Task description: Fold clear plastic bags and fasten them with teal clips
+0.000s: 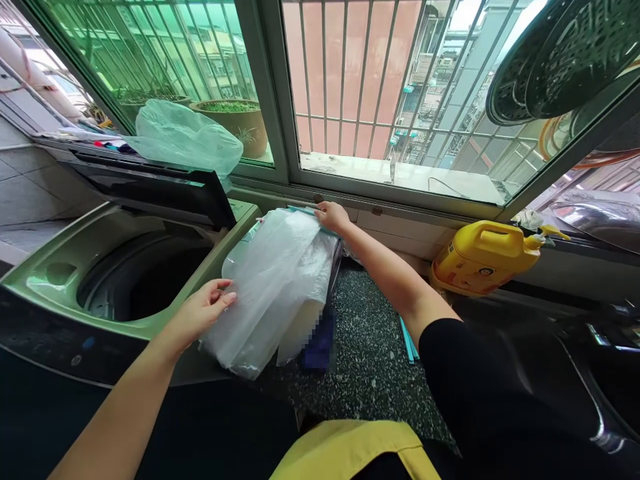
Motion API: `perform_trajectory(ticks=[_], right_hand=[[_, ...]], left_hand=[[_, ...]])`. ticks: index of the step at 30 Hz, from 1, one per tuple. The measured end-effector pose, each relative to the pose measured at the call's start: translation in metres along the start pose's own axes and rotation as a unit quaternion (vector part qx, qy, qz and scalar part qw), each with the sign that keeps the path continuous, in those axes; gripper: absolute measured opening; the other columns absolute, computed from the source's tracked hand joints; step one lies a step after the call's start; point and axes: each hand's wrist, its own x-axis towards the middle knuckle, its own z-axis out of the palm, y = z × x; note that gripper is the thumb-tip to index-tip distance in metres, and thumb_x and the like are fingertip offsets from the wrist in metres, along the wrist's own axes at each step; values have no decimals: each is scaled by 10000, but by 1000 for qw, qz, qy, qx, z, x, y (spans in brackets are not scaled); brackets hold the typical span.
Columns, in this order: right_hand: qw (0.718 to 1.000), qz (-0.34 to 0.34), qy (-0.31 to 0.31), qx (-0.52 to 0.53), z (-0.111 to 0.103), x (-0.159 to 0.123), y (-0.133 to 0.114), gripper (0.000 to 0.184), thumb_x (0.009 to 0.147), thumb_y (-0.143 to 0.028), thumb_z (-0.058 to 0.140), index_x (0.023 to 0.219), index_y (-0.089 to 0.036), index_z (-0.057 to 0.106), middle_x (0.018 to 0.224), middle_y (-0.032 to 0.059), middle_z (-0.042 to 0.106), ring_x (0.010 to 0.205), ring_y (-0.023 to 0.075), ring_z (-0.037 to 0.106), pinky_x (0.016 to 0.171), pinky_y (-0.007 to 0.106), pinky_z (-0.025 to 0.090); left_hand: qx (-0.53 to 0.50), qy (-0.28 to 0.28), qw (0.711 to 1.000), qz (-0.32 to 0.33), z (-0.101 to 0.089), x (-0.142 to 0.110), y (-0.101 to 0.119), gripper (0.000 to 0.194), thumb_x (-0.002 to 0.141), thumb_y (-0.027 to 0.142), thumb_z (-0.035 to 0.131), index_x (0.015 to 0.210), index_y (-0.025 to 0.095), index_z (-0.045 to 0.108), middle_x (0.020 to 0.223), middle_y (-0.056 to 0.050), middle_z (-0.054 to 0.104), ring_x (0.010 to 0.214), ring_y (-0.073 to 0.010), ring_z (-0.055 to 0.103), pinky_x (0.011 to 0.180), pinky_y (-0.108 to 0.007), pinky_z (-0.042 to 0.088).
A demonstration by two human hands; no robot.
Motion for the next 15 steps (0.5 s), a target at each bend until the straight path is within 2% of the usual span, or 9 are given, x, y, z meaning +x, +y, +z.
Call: perform_trajectory(ticks=[3, 6, 8, 10, 12, 13, 15], right_hand=[[1000, -16, 21, 13, -9, -4, 19, 292, 876, -299, 519, 1091, -150, 648, 1069, 75, 689, 970, 194, 615, 823, 277, 445], [998, -5, 57, 13, -29, -13, 52, 275, 881, -283, 498, 1026, -122, 666, 1011, 74, 699, 915, 180, 618, 802, 273, 443], [997, 22, 71, -2, -42, -24, 79, 268, 874, -264, 498, 1014, -109, 667, 1000, 83, 699, 904, 180, 620, 799, 276, 447], [996, 51, 72, -29, -52, -39, 108, 269, 871, -246, 491, 1023, -111, 666, 1018, 92, 696, 920, 181, 622, 814, 278, 451], [993, 85, 53, -62, -55, -58, 136, 280, 875, -236, 473, 1045, -125, 665, 1049, 94, 691, 955, 181, 622, 843, 282, 452], [991, 104, 37, -77, -54, -68, 150, 289, 878, -232, 463, 1061, -132, 663, 1063, 93, 689, 972, 180, 622, 858, 284, 451], [987, 135, 3, -91, -46, -90, 174, 296, 876, -215, 460, 1072, -130, 666, 1066, 102, 693, 982, 187, 627, 867, 293, 454]], left_hand=[[41, 20, 998, 43, -2, 4, -9, 617, 585, 573, 646, 1038, 165, 554, 825, -51, 640, 783, -228, 617, 662, -323, 507], [80, 25, 993, 82, -7, 12, -15, 597, 648, 563, 610, 1105, 186, 529, 937, -66, 635, 843, -250, 610, 744, -395, 508], [127, 48, 984, 114, -9, 11, -11, 569, 669, 594, 581, 1106, 231, 552, 961, -64, 628, 884, -279, 604, 780, -457, 495], [188, 108, 963, 163, -8, -3, 3, 513, 689, 618, 544, 1080, 289, 593, 947, -62, 621, 959, -327, 587, 834, -535, 461], [230, 162, 930, 236, 1, -29, 23, 474, 736, 573, 526, 1148, 341, 567, 1018, -57, 615, 1084, -355, 536, 975, -591, 378], [231, 184, 913, 280, 10, -44, 32, 458, 773, 540, 504, 1192, 357, 535, 1091, -48, 603, 1145, -344, 504, 1034, -583, 337], [232, 159, 892, 355, 44, -71, 42, 412, 819, 448, 507, 1220, 357, 511, 1181, -30, 590, 1174, -302, 497, 1058, -528, 355]])
